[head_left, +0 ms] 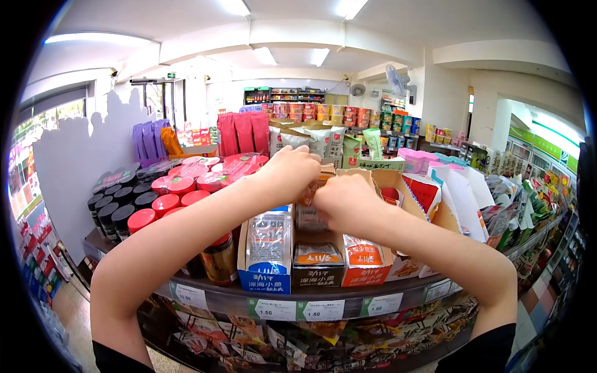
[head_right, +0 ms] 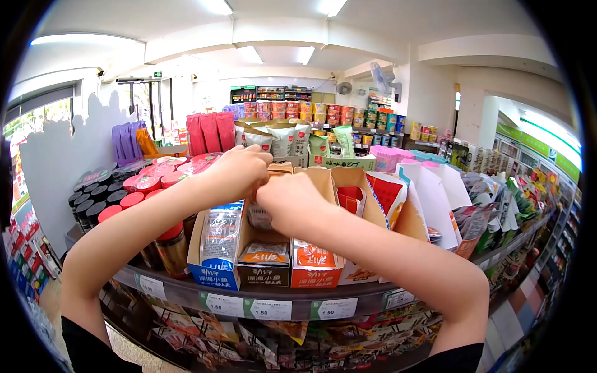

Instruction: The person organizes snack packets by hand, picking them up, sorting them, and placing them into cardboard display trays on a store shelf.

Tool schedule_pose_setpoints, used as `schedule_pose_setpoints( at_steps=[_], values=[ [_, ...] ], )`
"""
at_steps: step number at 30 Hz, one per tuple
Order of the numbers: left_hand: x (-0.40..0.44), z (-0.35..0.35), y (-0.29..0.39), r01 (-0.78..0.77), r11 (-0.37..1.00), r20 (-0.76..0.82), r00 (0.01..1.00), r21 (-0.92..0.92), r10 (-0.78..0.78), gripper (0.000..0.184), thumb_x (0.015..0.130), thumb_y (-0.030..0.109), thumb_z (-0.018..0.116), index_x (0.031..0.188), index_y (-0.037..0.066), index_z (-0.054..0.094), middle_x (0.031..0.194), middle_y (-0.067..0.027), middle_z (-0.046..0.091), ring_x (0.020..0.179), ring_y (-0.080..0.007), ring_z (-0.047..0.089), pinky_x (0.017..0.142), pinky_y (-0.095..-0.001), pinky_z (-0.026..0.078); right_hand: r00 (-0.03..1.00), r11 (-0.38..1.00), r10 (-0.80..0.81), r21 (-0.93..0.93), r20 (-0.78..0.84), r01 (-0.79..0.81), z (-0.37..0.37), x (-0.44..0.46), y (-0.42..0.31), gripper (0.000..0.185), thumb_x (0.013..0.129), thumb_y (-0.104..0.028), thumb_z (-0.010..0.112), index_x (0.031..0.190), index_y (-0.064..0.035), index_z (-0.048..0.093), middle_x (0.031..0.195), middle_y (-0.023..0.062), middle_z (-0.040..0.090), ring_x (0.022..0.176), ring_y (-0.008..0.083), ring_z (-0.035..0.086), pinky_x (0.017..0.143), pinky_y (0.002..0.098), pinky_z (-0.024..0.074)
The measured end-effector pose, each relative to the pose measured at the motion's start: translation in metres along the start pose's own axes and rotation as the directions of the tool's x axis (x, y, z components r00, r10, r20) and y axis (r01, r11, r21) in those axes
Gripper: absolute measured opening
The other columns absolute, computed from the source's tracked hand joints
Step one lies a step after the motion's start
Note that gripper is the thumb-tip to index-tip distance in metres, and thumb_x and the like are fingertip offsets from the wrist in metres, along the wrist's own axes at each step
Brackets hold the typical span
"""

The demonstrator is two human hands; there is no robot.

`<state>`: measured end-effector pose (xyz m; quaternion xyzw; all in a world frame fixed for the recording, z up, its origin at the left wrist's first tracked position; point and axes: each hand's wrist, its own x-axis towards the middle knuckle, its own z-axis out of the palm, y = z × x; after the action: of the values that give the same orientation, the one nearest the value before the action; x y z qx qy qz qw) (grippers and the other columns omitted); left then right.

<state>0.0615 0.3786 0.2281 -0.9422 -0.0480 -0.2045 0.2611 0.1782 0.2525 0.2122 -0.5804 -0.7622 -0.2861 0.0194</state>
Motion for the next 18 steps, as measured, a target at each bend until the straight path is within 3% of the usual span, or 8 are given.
schedule_pose_setpoints(
  at_steps=[3,8,12,18],
  values=[
    [0.005,0.004,-0.010,0.047,0.992,-0.037,0.998,-0.115,-0.051,0.006,0.069,0.013,0.072,0.070,0.009,0.068,0.088,-0.0056,0.057,0.094,-0.0256,0.056,0.077,-0.0397,0.048,0.987,0.993,0.095,0.078,-0.130,-0.085,0.004,0.007,0.014,0.016,0.071,-0.019,0.070,0.085,-0.0099,0.069,0.070,0.0120,0.065,0.072,0.0309,0.065,0.066,0.0421,0.0513],
    [0.016,0.015,-0.033,0.121,0.955,0.050,0.993,-0.270,-0.112,0.020,0.071,-0.002,0.063,0.084,0.011,0.072,0.087,-0.0078,0.057,0.091,-0.0278,0.058,0.080,-0.0378,0.048,0.968,0.938,0.226,0.291,-0.111,-0.186,0.002,0.018,0.033,0.021,0.068,-0.015,0.075,0.089,-0.0119,0.073,0.081,0.0126,0.067,0.080,0.0308,0.066,0.071,0.0423,0.0515],
    [0.027,0.011,-0.046,0.203,0.898,0.251,0.962,-0.391,-0.108,0.020,0.073,-0.002,0.061,0.087,0.006,0.073,0.091,-0.0107,0.059,0.090,-0.0283,0.059,0.078,-0.0365,0.047,0.967,0.884,0.233,0.437,-0.100,-0.168,0.001,0.026,0.044,0.030,0.063,-0.010,0.078,0.092,-0.0038,0.071,0.079,0.0149,0.068,0.075,0.0276,0.067,0.072,0.0358,0.0520],
    [0.028,0.009,-0.046,0.182,0.905,0.243,0.966,-0.384,-0.091,0.014,0.077,0.003,0.063,0.087,0.005,0.072,0.085,-0.0120,0.059,0.090,-0.0284,0.058,0.079,-0.0382,0.047,0.970,0.869,0.215,0.477,-0.118,-0.134,0.007,0.028,0.049,0.030,0.062,-0.011,0.079,0.090,-0.0013,0.070,0.075,0.0137,0.067,0.069,0.0245,0.065,0.068,0.0338,0.0508]
  ],
)
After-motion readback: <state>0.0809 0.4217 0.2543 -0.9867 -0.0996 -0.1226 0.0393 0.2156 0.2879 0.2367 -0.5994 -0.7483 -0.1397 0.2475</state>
